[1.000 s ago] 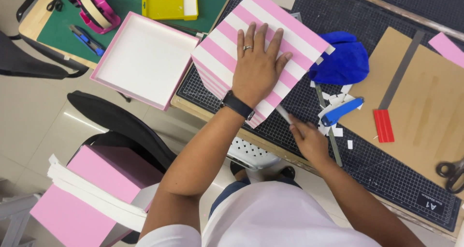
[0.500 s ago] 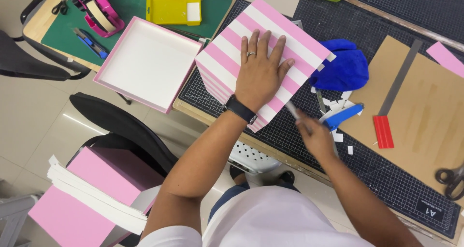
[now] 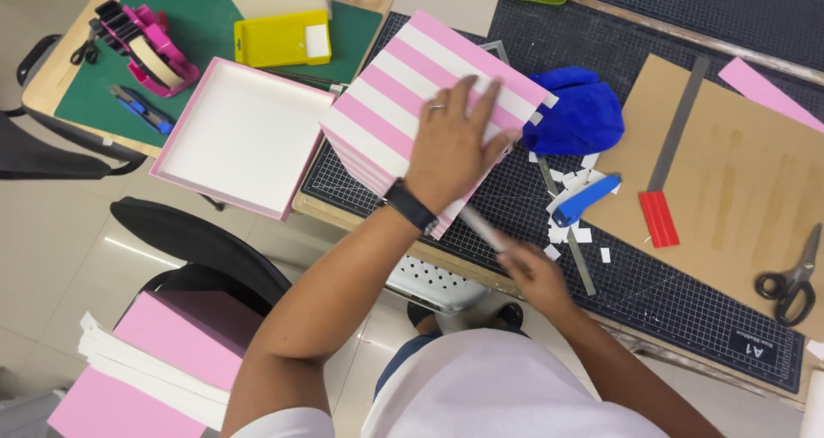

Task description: The person applies adhesive and decorative paper strips to the edges of a white and pink striped box using a brush, a spreader, and scissors.

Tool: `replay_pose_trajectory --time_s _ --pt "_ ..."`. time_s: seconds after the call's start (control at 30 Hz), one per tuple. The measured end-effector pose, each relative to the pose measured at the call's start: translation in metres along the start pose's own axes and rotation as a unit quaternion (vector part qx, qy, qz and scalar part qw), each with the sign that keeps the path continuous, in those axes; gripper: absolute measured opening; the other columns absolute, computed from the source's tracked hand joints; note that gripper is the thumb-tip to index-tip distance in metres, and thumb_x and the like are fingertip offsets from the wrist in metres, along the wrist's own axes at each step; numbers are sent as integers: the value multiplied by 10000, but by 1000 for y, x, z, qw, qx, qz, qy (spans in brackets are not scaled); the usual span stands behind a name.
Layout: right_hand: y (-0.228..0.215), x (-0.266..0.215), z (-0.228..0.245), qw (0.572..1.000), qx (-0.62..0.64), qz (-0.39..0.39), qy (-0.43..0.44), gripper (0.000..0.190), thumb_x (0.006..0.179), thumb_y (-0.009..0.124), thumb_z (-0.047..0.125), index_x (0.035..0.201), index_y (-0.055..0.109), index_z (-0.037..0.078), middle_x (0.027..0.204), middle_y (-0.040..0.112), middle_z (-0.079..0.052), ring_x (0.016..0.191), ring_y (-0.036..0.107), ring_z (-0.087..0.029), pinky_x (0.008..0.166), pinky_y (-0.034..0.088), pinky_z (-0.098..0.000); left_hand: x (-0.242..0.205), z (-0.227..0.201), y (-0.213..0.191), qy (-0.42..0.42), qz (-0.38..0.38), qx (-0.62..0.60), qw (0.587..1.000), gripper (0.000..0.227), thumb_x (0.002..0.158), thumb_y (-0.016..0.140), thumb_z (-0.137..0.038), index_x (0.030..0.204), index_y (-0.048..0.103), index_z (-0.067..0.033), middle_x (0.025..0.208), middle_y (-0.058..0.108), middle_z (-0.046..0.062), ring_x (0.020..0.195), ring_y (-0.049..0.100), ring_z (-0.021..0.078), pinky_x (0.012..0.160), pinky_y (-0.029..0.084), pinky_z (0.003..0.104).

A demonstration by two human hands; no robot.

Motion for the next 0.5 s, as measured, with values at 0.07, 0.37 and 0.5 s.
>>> replay_pose_trajectory --time_s 0.07,0.37,0.5 --pt "-17 -8 -36 992 95 -83 -4 200 1006 659 215 1166 773 182 1250 739 -121 1243 649 -320 1023 488 -502 4 -21 3 32 13 -3 999 719 979 641 -600 1517 480 -151 1358 544 190 1234 614 383 1017 514 559" --pt "-114 -47 -229 859 -245 -398 208 420 1033 679 295 1425 655 145 1180 721 -199 946 685 -452 718 520 -590 45 -42 47 55 22 299 952 719 967 632 -220 1600 294 -267 1090 565 44 844 604 214 492 520 327" --pt "-103 -60 -249 834 -328 -381 226 456 988 725 396 1419 694 250 1162 646 -132 916 685 -395 640 552 -579 80 -17 47 58 145 334 930 738 1007 521 -138 1636 140 -199 1085 600 94 710 582 170 442 484 273"
Point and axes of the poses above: each hand's wrist, its own x-axis towards the middle knuckle, its own y-axis out of the palm, z = x × y, the point moved 2 cm from there along x, towards the middle knuckle
